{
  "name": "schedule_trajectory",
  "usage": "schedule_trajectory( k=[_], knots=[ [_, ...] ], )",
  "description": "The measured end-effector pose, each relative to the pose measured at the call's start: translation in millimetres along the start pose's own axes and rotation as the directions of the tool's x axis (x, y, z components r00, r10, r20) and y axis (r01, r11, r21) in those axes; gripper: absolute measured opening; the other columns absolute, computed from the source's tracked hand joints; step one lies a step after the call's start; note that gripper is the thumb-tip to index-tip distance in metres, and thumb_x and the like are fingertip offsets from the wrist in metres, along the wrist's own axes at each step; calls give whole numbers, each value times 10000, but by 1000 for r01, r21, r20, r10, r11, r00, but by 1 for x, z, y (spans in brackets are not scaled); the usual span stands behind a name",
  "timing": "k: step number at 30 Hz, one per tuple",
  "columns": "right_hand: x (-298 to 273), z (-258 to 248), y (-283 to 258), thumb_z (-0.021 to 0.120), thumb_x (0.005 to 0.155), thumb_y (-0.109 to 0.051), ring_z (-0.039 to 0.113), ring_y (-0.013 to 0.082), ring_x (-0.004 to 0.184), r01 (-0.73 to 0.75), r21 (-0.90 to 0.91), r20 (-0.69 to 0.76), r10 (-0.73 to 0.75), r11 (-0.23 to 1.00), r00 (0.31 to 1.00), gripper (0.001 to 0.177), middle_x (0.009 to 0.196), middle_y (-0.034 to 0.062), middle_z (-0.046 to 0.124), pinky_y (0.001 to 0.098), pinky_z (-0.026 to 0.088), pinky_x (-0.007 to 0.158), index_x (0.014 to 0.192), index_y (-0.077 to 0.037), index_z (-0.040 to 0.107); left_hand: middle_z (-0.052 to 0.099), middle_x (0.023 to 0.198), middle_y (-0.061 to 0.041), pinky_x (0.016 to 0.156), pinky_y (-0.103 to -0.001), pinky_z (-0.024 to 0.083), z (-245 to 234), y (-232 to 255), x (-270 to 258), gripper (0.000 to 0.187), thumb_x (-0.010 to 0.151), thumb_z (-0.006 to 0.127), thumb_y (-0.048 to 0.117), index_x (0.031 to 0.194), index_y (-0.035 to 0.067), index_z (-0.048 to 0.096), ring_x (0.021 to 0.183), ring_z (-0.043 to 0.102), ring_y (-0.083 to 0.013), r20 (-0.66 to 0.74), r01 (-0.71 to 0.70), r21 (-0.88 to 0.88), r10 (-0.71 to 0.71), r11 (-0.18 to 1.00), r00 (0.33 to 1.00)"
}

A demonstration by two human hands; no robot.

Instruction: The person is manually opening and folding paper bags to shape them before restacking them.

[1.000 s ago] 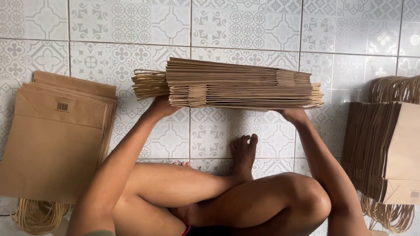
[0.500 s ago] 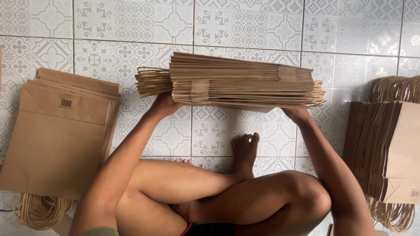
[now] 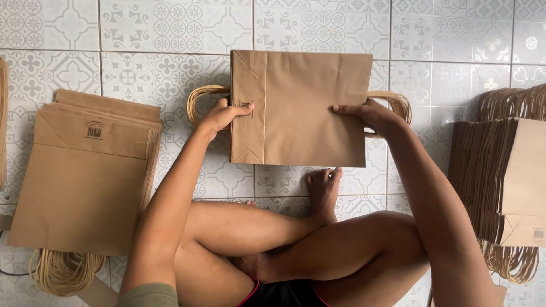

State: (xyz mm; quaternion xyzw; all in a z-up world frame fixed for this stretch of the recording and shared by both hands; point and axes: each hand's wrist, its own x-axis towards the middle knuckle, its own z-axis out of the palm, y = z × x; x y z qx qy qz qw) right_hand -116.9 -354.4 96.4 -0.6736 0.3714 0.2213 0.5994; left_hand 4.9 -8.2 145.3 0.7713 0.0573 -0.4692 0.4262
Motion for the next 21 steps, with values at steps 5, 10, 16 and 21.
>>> schedule_trajectory(
  k=[5, 10, 16, 21],
  knots=[
    [27, 14, 24, 960, 706, -300, 715, 399, 997, -63, 58, 21, 62, 996, 998, 808, 1115, 248, 691, 539, 583, 853, 1311, 67, 570, 298, 1619, -253, 1216, -573, 241, -5, -43, 51, 1192, 725, 741, 730, 1569, 15, 299, 1520, 260, -386, -6, 30, 49, -30, 998, 1000],
    [36, 13, 32, 956, 724, -310, 697, 406, 1054, -124, 57, 21, 123, 991, 992, 815, 1147, 265, 675, 531, 561, 904, 1320, 77, 557, 404, 1543, -274, 1195, -569, 299, -3, -52, 62, 1041, 752, 722, 691, 1469, -5, 428, 1470, 351, -410, -42, 3, 107, 2, 994, 999],
    [26, 16, 30, 964, 727, -332, 704, 394, 1038, -104, 53, -14, 105, 993, 994, 812, 1121, 251, 677, 518, 564, 906, 1303, 83, 570, 372, 1534, -267, 1191, -560, 311, -2, -65, 75, 889, 746, 711, 669, 1311, 4, 540, 1476, 329, -421, -141, -25, 155, 47, 988, 989],
    [22, 22, 29, 953, 749, -493, 680, 441, 1084, -91, -36, -89, 88, 995, 992, 904, 1177, 281, 664, 571, 553, 917, 1352, 51, 556, 426, 1417, -230, 1164, -558, 349, 6, -77, 86, 763, 763, 738, 643, 1211, 43, 586, 1429, 385, -401, -202, -40, 142, 69, 989, 977]
  ],
)
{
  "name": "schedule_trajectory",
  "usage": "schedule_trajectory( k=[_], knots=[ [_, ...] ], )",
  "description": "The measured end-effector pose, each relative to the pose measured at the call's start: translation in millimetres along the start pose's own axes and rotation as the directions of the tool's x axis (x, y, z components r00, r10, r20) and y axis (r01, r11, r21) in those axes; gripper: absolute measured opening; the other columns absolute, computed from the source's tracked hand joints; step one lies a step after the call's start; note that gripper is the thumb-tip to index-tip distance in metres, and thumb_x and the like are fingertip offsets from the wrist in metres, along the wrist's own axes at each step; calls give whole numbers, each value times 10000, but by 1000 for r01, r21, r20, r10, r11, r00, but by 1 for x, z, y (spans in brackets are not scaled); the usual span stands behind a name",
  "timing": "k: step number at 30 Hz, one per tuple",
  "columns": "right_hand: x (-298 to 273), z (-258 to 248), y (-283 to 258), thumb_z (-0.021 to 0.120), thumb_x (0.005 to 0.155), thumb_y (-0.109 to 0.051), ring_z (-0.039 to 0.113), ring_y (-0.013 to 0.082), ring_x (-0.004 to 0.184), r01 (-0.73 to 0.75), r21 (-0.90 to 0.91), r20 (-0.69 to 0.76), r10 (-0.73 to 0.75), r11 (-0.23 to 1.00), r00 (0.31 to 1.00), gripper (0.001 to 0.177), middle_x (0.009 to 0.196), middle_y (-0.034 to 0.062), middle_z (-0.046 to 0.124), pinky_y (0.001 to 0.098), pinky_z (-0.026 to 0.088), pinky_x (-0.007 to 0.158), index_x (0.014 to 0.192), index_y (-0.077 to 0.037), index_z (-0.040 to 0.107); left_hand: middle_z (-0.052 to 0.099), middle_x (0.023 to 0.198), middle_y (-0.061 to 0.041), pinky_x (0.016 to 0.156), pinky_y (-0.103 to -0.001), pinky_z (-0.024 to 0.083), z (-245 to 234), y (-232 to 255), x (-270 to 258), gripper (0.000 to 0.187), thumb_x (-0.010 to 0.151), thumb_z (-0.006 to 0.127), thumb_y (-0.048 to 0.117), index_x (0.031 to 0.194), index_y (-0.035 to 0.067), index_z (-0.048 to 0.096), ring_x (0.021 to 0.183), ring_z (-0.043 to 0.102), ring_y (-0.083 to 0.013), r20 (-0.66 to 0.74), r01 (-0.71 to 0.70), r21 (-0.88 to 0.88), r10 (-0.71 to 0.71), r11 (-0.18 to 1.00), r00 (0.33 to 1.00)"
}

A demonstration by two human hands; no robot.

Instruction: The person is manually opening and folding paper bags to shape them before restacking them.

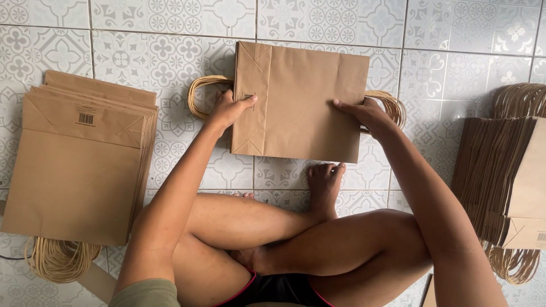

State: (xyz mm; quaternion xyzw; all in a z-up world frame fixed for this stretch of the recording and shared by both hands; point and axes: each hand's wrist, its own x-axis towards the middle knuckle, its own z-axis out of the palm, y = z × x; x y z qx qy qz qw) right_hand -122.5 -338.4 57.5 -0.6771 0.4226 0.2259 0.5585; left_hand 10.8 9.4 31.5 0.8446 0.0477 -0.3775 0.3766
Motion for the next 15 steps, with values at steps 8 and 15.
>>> schedule_trajectory(
  k=[8, 15],
  knots=[
    [-13, 15, -11, 779, 819, -798, 512, 464, 1327, -24, -52, -146, 16, 998, 989, 1080, 1384, 310, 545, 614, 462, 1049, 1438, 43, 504, 615, 1266, -194, 1084, -499, 443, 14, -3, -1, 631, 739, 788, 466, 1196, 60, 631, 1309, 549, -362, -127, -38, -203, 13, 978, 992],
    [-1, 22, -7, 762, 781, -857, 472, 446, 1372, -49, -104, -174, 31, 993, 984, 1114, 1417, 277, 532, 608, 432, 1095, 1458, -11, 499, 613, 1322, -220, 1097, -519, 424, 16, -13, 5, 674, 762, 768, 412, 1286, 23, 599, 1310, 549, -398, -127, -73, -195, 48, 978, 991]
  ],
)
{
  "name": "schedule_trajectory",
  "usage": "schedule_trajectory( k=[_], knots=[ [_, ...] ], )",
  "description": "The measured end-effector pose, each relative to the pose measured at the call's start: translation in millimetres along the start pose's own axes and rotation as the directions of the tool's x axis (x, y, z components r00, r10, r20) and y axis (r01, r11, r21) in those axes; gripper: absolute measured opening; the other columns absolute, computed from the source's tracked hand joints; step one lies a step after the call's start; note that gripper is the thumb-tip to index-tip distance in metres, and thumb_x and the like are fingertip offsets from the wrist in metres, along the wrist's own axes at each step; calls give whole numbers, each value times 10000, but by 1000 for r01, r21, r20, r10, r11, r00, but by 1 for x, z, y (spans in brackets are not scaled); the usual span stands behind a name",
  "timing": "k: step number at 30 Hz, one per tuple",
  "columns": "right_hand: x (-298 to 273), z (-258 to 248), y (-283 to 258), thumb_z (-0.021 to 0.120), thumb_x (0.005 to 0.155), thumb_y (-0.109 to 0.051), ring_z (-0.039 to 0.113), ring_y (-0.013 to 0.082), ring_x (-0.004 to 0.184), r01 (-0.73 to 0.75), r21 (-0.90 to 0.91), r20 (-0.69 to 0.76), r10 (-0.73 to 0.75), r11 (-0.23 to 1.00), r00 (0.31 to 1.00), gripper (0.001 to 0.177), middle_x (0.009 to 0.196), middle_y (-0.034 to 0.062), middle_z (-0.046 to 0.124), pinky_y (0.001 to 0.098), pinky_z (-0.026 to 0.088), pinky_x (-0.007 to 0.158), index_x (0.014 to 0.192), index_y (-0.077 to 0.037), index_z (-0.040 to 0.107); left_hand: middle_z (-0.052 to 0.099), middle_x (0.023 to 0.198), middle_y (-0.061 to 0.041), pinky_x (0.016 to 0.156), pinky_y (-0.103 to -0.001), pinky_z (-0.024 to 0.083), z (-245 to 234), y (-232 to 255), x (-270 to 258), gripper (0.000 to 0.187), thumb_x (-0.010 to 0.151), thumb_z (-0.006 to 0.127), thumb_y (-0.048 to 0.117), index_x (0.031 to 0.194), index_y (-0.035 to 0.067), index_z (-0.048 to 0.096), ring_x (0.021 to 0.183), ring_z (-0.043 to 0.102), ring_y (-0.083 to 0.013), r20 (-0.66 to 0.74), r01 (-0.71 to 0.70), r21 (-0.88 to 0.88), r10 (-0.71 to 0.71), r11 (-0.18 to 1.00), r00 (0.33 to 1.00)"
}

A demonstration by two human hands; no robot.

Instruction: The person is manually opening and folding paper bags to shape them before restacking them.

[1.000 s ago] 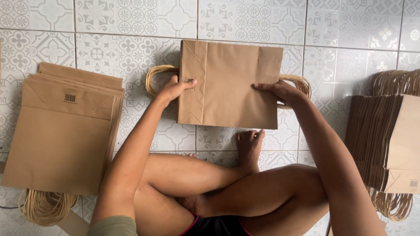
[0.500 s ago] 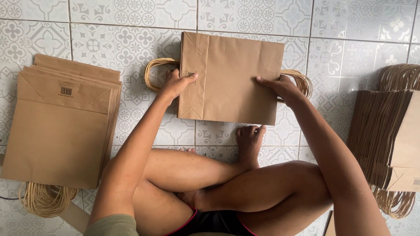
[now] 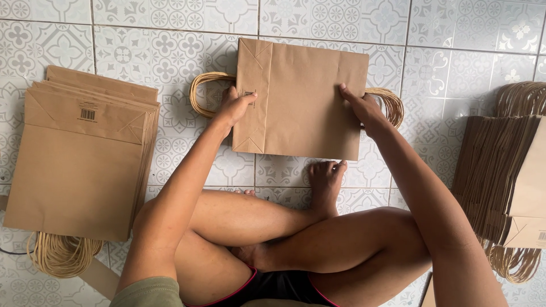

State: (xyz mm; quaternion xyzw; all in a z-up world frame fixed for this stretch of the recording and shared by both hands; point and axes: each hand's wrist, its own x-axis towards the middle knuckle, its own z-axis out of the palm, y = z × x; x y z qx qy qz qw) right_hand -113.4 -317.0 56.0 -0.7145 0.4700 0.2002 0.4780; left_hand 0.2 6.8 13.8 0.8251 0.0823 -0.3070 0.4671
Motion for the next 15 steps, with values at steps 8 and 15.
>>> schedule_trajectory(
  k=[8, 15],
  knots=[
    [-7, -13, -1, 735, 861, -798, 483, 471, 1354, 74, 12, 40, -74, 997, 996, 1051, 1384, 335, 535, 602, 430, 1093, 1405, 76, 529, 599, 1295, -238, 1106, -521, 408, 2, 3, -4, 686, 761, 761, 422, 1279, 7, 589, 1299, 545, -412, -27, -27, -16, 26, 1000, 999],
    [32, -26, 38, 1011, 828, -536, 702, 382, 1063, 204, 207, -159, -173, 957, 972, 856, 1122, 334, 650, 470, 626, 804, 1094, 193, 650, 579, 1451, -166, 1146, -510, 394, -17, 4, -3, 766, 843, 703, 567, 1425, 89, 568, 1373, 517, -322, 24, 10, 130, -13, 991, 1000]
  ],
)
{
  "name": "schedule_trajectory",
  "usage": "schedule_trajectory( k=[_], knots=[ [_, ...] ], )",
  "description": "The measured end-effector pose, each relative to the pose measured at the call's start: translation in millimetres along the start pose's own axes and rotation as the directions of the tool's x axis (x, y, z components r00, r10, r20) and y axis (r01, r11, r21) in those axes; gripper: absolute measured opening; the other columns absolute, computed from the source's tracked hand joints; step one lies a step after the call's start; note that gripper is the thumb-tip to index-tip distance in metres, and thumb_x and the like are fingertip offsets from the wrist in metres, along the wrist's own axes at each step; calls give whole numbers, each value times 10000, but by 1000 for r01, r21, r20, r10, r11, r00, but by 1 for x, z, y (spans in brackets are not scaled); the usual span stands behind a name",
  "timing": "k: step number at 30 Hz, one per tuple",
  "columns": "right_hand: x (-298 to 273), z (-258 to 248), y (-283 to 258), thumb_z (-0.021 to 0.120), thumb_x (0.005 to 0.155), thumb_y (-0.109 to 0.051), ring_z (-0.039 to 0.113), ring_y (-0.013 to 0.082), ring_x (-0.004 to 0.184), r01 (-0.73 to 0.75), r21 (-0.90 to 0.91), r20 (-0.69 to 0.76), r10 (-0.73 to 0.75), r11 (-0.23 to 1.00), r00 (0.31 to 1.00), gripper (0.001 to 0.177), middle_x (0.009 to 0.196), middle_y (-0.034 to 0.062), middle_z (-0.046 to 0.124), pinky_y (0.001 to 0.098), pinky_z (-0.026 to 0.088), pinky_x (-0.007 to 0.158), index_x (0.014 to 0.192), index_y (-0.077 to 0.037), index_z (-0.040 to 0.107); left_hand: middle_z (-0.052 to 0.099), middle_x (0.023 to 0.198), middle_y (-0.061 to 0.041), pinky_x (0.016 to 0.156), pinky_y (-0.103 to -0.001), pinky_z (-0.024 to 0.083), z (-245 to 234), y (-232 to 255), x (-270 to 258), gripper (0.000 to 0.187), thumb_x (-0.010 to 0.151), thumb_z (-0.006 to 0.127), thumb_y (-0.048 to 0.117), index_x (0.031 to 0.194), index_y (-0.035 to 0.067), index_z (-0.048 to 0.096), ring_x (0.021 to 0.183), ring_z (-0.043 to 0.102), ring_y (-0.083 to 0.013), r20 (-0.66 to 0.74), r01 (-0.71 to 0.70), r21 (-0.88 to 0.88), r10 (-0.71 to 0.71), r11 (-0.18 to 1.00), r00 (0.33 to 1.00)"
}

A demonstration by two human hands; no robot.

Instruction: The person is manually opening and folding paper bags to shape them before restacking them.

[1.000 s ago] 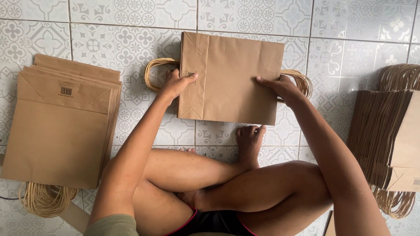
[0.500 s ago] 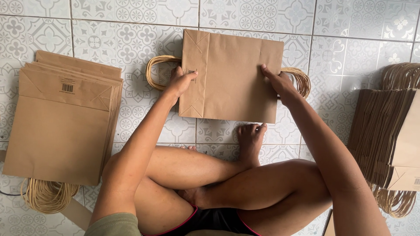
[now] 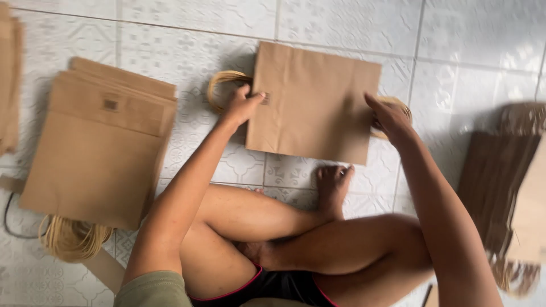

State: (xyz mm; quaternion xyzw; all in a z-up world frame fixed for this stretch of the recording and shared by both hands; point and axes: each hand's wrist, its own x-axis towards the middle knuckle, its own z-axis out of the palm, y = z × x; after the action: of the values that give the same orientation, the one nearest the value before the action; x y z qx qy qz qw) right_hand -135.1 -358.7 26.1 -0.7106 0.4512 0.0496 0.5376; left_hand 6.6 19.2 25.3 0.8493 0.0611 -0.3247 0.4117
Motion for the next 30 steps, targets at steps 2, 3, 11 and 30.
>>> schedule_trajectory(
  k=[2, 3, 11, 30],
  knots=[
    [-17, -19, -29, 848, 878, -663, 673, 459, 1081, 40, -358, 98, -5, 933, 995, 816, 1065, 328, 690, 544, 540, 872, 1034, 127, 716, 585, 1455, -143, 1150, -491, 401, -41, 21, -26, 724, 881, 661, 564, 1434, 106, 574, 1367, 531, -311, 22, -30, 20, 30, 999, 999],
    [-27, -27, -40, 686, 929, -792, 644, 535, 1099, 67, -669, 143, 39, 740, 989, 860, 1007, 321, 730, 618, 452, 940, 974, 62, 783, 590, 1459, -121, 1155, -471, 408, -59, 23, -45, 684, 919, 619, 560, 1443, 123, 580, 1361, 546, -301, 95, -56, 54, 51, 997, 994],
    [-101, 51, -163, 688, 1165, -426, 675, 213, 613, 463, -747, 317, -357, 477, 879, 537, 735, 90, 726, 348, 518, 663, 884, 23, 778, 734, 1191, -87, 916, -282, 543, -179, -101, -187, 375, 950, 638, 247, 1227, -4, 673, 1047, 682, -172, -466, -438, -318, 263, 841, 845],
    [-189, 388, -146, 889, 891, -212, 733, 326, 891, 983, -42, 660, -734, 178, 161, 434, 1037, 190, 689, 421, 603, 762, 1213, 32, 732, 497, 1407, -194, 1030, -416, 489, -115, -207, -319, 601, 1003, 634, 272, 1537, 76, 440, 1254, 543, -248, -461, -219, -861, -522, 459, 718]
  ],
)
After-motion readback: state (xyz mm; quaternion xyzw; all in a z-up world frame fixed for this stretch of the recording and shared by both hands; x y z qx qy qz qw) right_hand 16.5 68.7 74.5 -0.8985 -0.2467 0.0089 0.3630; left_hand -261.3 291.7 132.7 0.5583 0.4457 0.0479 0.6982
